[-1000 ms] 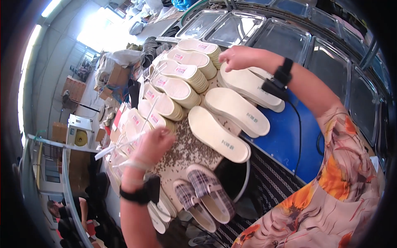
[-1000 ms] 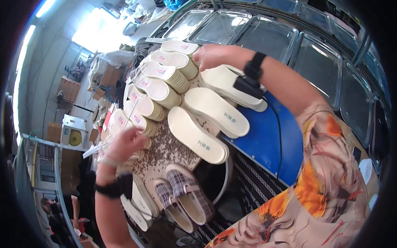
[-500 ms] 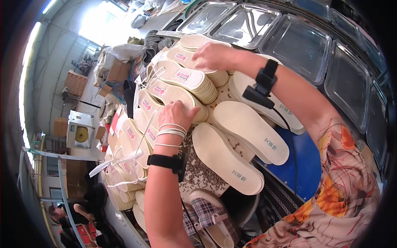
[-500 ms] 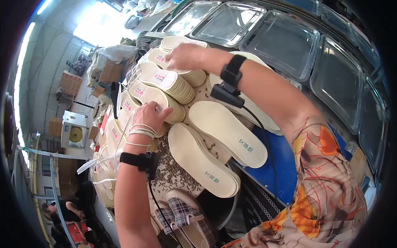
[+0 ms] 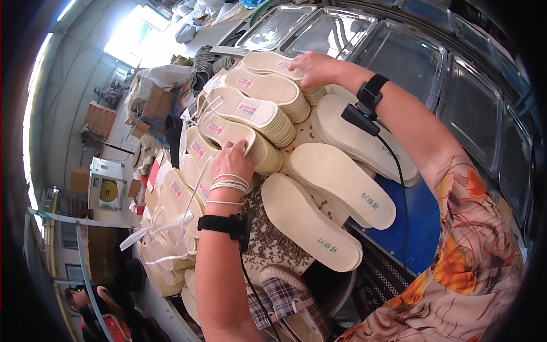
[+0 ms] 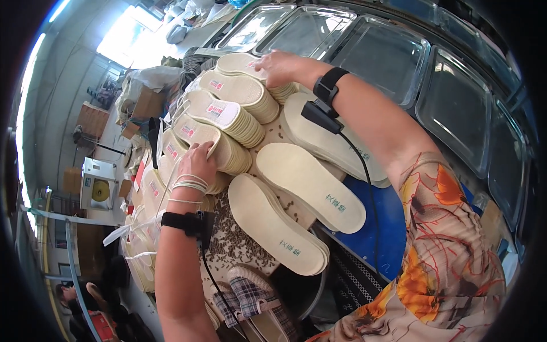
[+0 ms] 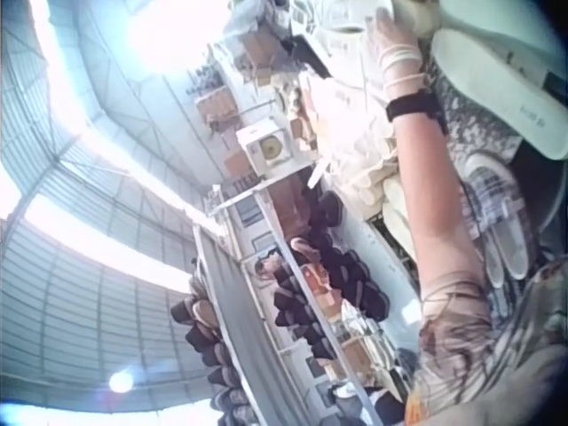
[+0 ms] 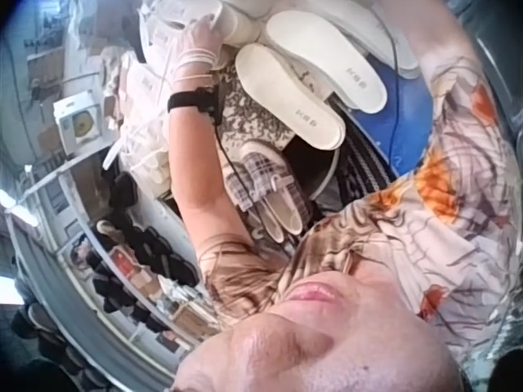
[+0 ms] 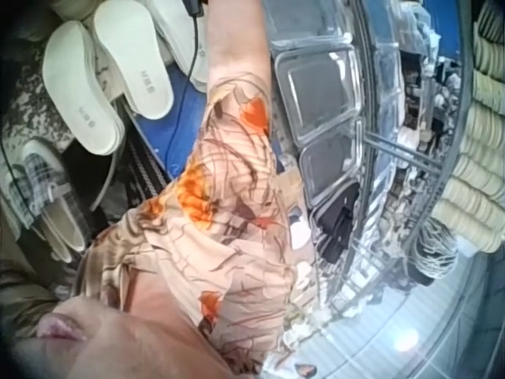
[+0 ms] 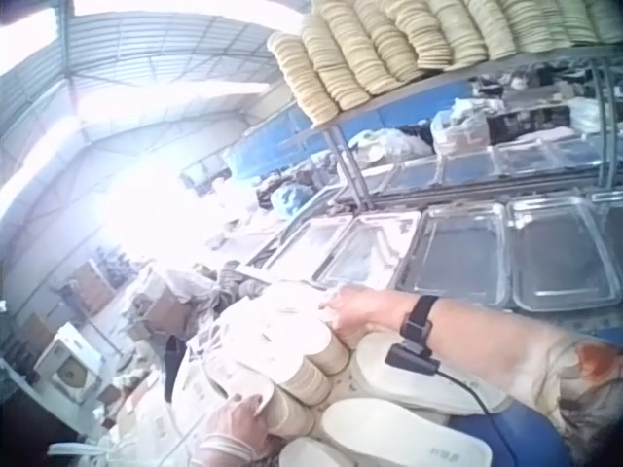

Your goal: Trimming the edges of shoe soles with scissors and inserting insoles into shoes at a workbench.

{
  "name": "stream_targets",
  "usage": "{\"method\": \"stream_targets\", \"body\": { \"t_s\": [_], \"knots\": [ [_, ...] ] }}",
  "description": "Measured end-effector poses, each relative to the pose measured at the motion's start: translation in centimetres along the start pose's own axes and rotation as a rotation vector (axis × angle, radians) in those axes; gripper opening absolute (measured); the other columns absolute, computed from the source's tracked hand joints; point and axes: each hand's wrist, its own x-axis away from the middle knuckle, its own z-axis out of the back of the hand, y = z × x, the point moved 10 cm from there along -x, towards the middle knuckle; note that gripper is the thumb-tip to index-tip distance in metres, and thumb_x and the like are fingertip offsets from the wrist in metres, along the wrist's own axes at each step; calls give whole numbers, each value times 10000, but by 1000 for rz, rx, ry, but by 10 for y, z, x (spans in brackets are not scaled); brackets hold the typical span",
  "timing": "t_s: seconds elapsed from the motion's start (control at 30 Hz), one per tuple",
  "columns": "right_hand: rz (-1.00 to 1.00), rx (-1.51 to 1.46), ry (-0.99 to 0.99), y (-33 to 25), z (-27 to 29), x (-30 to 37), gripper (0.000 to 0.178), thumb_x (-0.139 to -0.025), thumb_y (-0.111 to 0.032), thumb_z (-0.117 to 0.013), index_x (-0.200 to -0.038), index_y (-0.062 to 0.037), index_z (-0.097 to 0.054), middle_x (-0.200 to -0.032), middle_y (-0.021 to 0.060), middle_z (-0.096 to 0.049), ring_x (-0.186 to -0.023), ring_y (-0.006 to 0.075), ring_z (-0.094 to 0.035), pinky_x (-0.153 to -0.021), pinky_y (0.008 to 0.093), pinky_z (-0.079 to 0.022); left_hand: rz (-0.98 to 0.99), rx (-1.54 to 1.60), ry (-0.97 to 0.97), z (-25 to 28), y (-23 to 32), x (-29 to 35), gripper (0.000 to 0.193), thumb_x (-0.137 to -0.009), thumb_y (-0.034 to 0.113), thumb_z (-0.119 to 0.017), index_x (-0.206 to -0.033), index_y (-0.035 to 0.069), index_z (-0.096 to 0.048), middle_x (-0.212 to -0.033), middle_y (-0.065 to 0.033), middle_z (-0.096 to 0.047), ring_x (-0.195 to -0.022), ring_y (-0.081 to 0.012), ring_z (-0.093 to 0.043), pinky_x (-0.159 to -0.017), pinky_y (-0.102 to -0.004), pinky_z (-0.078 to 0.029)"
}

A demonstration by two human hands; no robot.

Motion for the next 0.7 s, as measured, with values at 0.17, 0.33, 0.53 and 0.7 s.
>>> {"method": "stream_targets", "body": {
  "t_s": [0.17,0.33,0.53,0.7],
  "knots": [
    [-101,-45,-44,11,-20,-3,205,-727,-163,-535,-882,-59,-619,-922,150,-596,-884,310,-563,-768,380,-445,143,194,270,44,-39,12,265,-801,196,-551,-992,19,-595,-959,-221,-573,-890,-378,-550,-771,-407,-443],
    [3,58,-2,8,-33,-2,195,-775,-148,-474,-865,-20,-589,-835,165,-572,-825,326,-564,-745,393,-455,156,1323,853,125,-118,97,166,-859,126,-565,-973,7,-585,-893,-70,-619,-804,-102,-574,-683,-214,-461],
    [-13,-298,174,3,6,9,407,-742,-270,-596,-1072,-34,-553,-923,175,-621,-872,308,-594,-773,361,-453,-126,1779,589,173,-134,250,194,-880,136,-515,-1046,37,-525,-999,-87,-597,-893,-180,-592,-757,-327,-503],
    [-265,0,431,103,55,25,345,-850,-81,-436,-1189,-75,-498,-953,184,-602,-830,289,-594,-709,321,-464,583,1871,916,120,-128,389,302,-922,311,-413,-1057,64,-521,-959,-51,-607,-867,-176,-596,-732,-298,-493]
  ]
}}
